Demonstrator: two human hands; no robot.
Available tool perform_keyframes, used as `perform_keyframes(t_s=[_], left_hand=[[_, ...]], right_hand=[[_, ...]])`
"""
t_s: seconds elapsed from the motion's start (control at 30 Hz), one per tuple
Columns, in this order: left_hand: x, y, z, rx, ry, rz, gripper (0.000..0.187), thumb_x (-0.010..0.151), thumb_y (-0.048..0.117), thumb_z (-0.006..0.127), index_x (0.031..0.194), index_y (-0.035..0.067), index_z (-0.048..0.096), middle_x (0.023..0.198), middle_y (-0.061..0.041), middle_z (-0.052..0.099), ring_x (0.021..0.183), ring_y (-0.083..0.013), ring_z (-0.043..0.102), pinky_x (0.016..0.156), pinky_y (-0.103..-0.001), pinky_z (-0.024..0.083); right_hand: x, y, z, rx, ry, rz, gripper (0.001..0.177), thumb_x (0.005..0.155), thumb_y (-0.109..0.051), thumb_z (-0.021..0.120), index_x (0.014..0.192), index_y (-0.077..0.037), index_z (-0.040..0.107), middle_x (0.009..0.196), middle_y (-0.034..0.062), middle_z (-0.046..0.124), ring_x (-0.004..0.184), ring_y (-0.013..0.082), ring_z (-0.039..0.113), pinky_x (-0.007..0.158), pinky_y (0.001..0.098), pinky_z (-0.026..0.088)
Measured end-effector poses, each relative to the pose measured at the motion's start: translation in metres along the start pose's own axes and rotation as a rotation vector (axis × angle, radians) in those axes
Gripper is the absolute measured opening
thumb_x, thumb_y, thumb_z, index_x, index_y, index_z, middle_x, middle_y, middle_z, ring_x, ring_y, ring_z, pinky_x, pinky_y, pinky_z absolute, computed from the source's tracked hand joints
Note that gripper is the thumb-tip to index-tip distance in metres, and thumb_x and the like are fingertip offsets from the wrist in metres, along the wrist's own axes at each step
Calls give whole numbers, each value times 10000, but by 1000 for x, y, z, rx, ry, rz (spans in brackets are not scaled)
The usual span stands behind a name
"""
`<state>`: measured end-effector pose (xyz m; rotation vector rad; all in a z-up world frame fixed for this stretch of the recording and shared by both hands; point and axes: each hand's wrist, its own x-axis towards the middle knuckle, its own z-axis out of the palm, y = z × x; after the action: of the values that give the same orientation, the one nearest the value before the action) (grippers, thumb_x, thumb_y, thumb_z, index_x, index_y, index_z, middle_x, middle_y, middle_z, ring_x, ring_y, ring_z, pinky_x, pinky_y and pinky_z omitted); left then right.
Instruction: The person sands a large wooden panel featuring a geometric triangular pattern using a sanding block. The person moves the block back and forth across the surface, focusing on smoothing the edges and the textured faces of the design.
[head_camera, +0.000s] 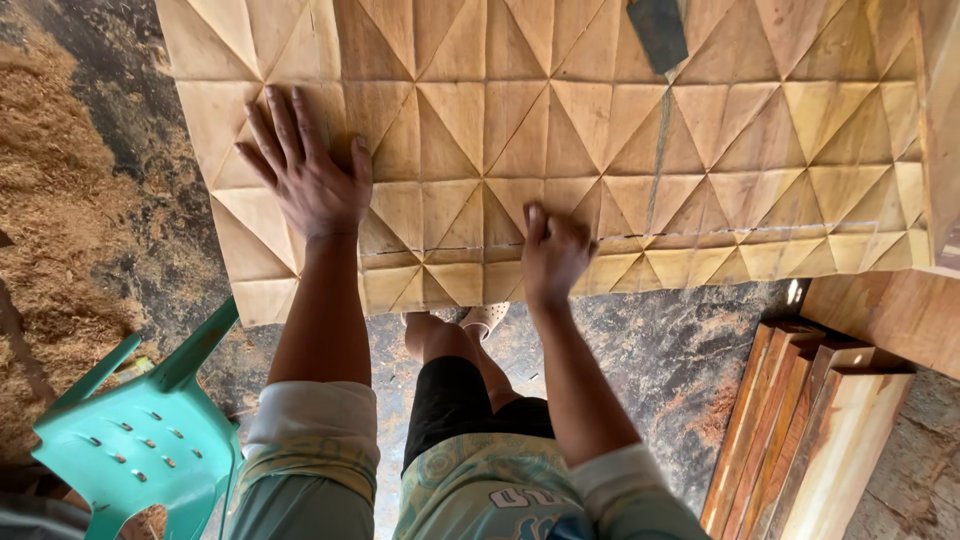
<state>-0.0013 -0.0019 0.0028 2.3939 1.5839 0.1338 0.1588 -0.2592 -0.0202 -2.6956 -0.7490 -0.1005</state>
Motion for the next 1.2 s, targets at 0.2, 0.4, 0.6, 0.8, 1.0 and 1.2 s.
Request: perform_keyframes(t_s=[0.2, 0.4, 0.6, 0.8, 1.0, 1.2], left_hand=[[-3, 1, 2, -4, 17, 6, 845, 1043, 673, 347, 1662, 98, 302, 1723, -160, 266, 1594, -408, 158, 1266, -674, 80], [1, 1, -2, -23, 18, 3, 842, 1039, 651, 360, 1653, 76, 314, 1713, -176, 273, 1582, -424, 163, 1252, -677, 72], [0, -1, -1, -33, 37, 16, 834, 1037, 637, 382, 1652, 76, 329, 1715, -167, 276, 1587, -419, 162, 1261, -672, 69], [-1, -2, -1, -19, 4, -13, 837, 1040, 651, 372, 1657, 91, 300, 1717, -164, 259, 1585, -414, 155, 1261, -667, 62], [-2, -6, 5, -35, 5, -6, 822, 1047, 639, 377, 1662, 102, 283, 1724, -149, 264, 1590, -417, 161, 1258, -672, 59], [-2, -7, 5, -56, 11, -16, 805, 1034, 601, 408, 1665, 117, 285, 1727, -145, 260, 1591, -403, 148, 1260, -664, 35]], right_hand=[[0, -1, -3, -25, -56, 64, 330, 980, -348, 721, 740, -120, 728, 721, 70, 686, 831, 259, 638, 881, 436, 432], [5, -12, -8, 29, -13, 15, 325, 969, -326, 703, 721, -116, 713, 759, 66, 707, 835, 288, 632, 807, 458, 403], [12, -5, 1, -17, -38, 25, 353, 981, -354, 724, 722, -117, 692, 736, 94, 672, 861, 292, 636, 852, 460, 442], [12, 1, -11, 64, -18, -213, 287, 965, -325, 733, 747, -144, 688, 793, 62, 696, 874, 282, 621, 818, 473, 417], [69, -4, -20, 105, -176, -634, 391, 900, -363, 834, 678, -113, 633, 698, 27, 657, 792, 255, 582, 785, 439, 411], [84, -11, -27, 154, -246, -737, 301, 927, -354, 816, 724, -161, 708, 665, 13, 650, 757, 236, 555, 765, 416, 400]])
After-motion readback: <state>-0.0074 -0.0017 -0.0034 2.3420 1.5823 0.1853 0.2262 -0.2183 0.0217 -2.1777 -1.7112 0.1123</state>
